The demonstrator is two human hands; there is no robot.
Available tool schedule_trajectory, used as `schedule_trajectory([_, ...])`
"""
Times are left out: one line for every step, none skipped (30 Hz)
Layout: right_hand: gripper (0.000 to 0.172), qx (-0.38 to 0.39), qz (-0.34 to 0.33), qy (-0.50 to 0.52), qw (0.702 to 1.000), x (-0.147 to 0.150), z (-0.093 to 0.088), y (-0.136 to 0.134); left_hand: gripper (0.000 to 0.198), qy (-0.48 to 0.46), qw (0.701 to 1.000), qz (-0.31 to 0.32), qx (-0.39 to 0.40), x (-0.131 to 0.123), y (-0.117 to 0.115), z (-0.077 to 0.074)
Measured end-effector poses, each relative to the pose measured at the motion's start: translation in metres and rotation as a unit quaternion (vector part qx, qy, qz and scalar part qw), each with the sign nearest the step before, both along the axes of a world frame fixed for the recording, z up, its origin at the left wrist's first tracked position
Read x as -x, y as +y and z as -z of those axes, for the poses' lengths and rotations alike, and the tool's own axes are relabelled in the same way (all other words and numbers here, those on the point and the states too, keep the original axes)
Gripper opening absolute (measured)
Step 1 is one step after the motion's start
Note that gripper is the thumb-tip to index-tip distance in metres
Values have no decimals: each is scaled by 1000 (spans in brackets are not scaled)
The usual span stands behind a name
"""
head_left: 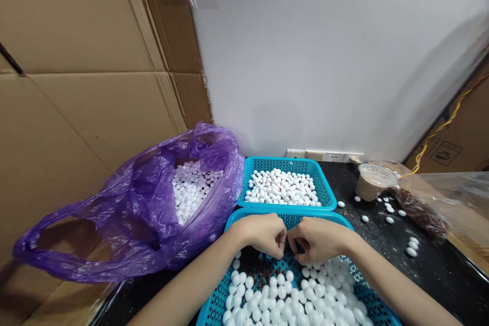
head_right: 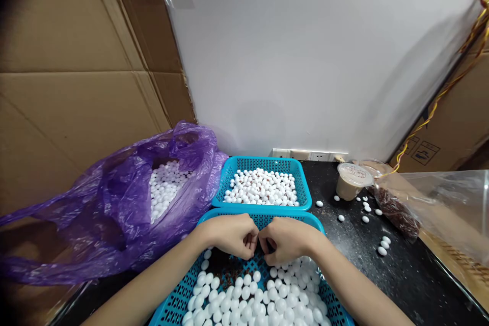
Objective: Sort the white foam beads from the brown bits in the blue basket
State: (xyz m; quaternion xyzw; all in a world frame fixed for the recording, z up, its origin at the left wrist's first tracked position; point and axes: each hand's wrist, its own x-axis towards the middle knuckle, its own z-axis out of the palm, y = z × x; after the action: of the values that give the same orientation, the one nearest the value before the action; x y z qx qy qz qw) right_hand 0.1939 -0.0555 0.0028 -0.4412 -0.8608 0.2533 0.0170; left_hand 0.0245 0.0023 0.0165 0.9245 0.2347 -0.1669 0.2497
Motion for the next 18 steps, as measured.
schedule_trajectory([18,8,-4,7,1000,0,0,0,11,-1,1000,0,3,0,0,0])
schedule_trajectory([18,16,-7,13,1000,-1,1,0,10,-4,1000,1,9,0,0,0])
schedule_trajectory([18,23,-10,18,1000,-1,1,0,9,-6,1000,3,16,0,0,0])
schedule_trajectory([17,29,-11,21,999,-1,1,1,9,-9,1000,6,24,0,1,0])
schedule_trajectory([16,34,-13,24,999,-1,1,1,8,-13,999,10,30,0,1,0])
schedule_trajectory([14,40,-13,26,999,-2,1,1,8,-16,999,14,34,0,1,0])
schedule_trajectory([13,46,-14,27,998,-2,2,1,8,-20,999,20,36,0,2,0])
schedule_trajectory([12,51,-15,28,998,-2,1,1,8,-22,999,24,36,-1,2,0])
schedule_trajectory([11,56,-16,27,998,-2,1,1,7,-23,999,28,35,-1,3,1])
schedule_trajectory([10,61,-18,26,998,-2,1,2,6,-24,999,30,35,-1,3,1])
schedule_trajectory([10,66,-20,23,997,-3,1,2,5,-23,999,30,35,-2,4,2])
schedule_trajectory([11,73,-24,21,997,-4,0,3,5,-22,999,28,37,-2,4,2])
schedule_trajectory([14,83,-28,21,996,-4,0,3,5,-21,999,23,39,-2,5,3])
schedule_trajectory([17,96,-33,23,995,-5,0,4,6,-21,999,17,42,-3,6,3])
schedule_trajectory([19,111,-36,26,993,-6,0,5,6,-22,999,11,45,-3,6,3])
schedule_trajectory([21,126,-39,29,991,-8,0,6,7,-22,999,4,48,-3,7,4])
schedule_trajectory([22,140,-40,32,989,-9,0,7,7,-23,999,0,49,-4,8,4])
schedule_trajectory([21,151,-40,34,987,-10,1,9,7,-25,998,-2,49,-4,8,4])
